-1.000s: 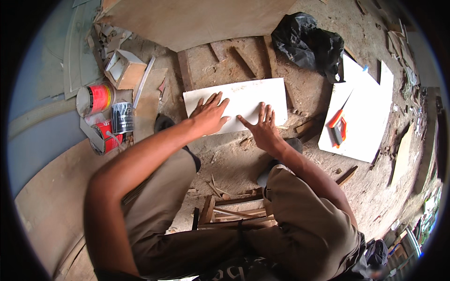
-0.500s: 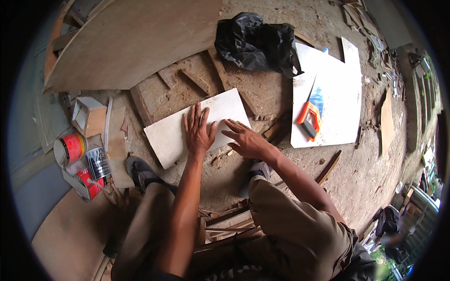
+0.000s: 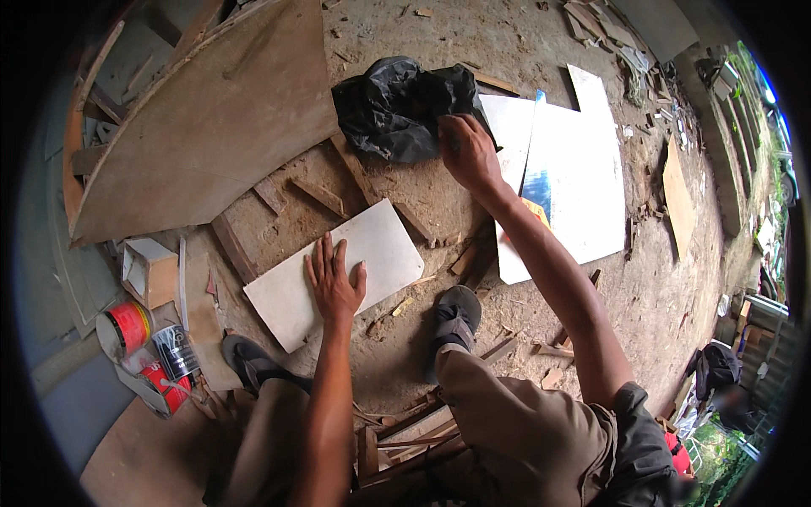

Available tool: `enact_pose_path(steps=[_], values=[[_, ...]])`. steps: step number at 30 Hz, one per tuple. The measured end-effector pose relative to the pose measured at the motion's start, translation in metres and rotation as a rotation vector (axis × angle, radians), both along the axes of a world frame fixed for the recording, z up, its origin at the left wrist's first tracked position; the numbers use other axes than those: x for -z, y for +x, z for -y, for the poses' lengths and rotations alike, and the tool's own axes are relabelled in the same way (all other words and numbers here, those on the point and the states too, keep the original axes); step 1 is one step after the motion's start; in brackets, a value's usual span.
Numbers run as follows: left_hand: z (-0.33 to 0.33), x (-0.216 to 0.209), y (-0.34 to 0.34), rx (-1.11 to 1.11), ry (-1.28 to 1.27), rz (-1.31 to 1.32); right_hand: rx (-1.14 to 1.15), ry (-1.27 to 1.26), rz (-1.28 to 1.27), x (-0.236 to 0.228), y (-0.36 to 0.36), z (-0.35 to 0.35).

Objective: The person sits on the floor and hammers nails into a white rectangular board. They repeatedly pick up nails, position them on the board, and strike them with a hammer.

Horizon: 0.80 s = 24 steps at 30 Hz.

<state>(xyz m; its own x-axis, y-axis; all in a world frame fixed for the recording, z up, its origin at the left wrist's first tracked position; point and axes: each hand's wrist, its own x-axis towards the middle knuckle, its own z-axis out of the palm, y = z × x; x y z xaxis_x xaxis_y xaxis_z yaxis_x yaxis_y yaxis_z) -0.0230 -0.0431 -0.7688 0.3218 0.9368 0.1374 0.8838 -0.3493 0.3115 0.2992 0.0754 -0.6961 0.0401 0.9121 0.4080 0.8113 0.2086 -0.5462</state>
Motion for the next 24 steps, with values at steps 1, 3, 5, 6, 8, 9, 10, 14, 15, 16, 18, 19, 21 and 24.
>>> enact_pose_path(steps=[1,3,5,6,8,9,10,14,15,16,18,19,21,24], values=[[0.0,-0.002,-0.003,-0.006,0.002,-0.007,0.133,0.037,-0.029,-0.002,-0.003,-0.005],[-0.003,-0.005,-0.008,-0.017,0.015,-0.023,0.397,0.113,-0.09,-0.005,-0.004,-0.018],[-0.002,-0.003,0.001,0.002,0.019,-0.013,0.634,0.099,-0.193,0.034,0.035,-0.017],[-0.001,0.0,0.013,0.014,0.015,0.011,0.591,-0.081,-0.372,0.062,0.08,-0.018],[-0.001,0.002,0.004,-0.003,0.012,-0.011,0.373,-0.342,-0.75,0.079,0.083,-0.021],[-0.004,0.002,0.004,-0.003,0.025,-0.013,0.279,-0.335,-0.702,0.083,0.078,-0.029],[-0.002,0.003,0.005,0.002,0.03,-0.011,0.195,-0.332,-0.649,0.09,0.074,-0.031],[-0.001,0.003,-0.001,-0.008,0.044,-0.028,0.0,-0.13,-0.022,0.081,0.03,-0.052],[0.0,0.003,0.002,0.0,0.038,-0.02,0.039,-0.064,0.031,0.084,0.028,-0.058],[0.0,0.003,0.005,0.009,0.033,-0.012,0.078,0.001,0.086,0.086,0.031,-0.06],[0.0,0.003,0.007,0.015,0.028,-0.009,0.243,-0.084,0.081,0.084,0.037,-0.053],[0.0,0.003,0.005,0.013,0.028,-0.013,0.319,-0.126,0.072,0.082,0.037,-0.051],[-0.001,0.002,0.004,0.009,0.028,-0.014,0.373,-0.272,-0.039,0.074,0.046,-0.047],[-0.001,0.003,0.004,0.006,0.024,-0.011,0.436,-0.039,-0.15,0.065,0.05,-0.044]])
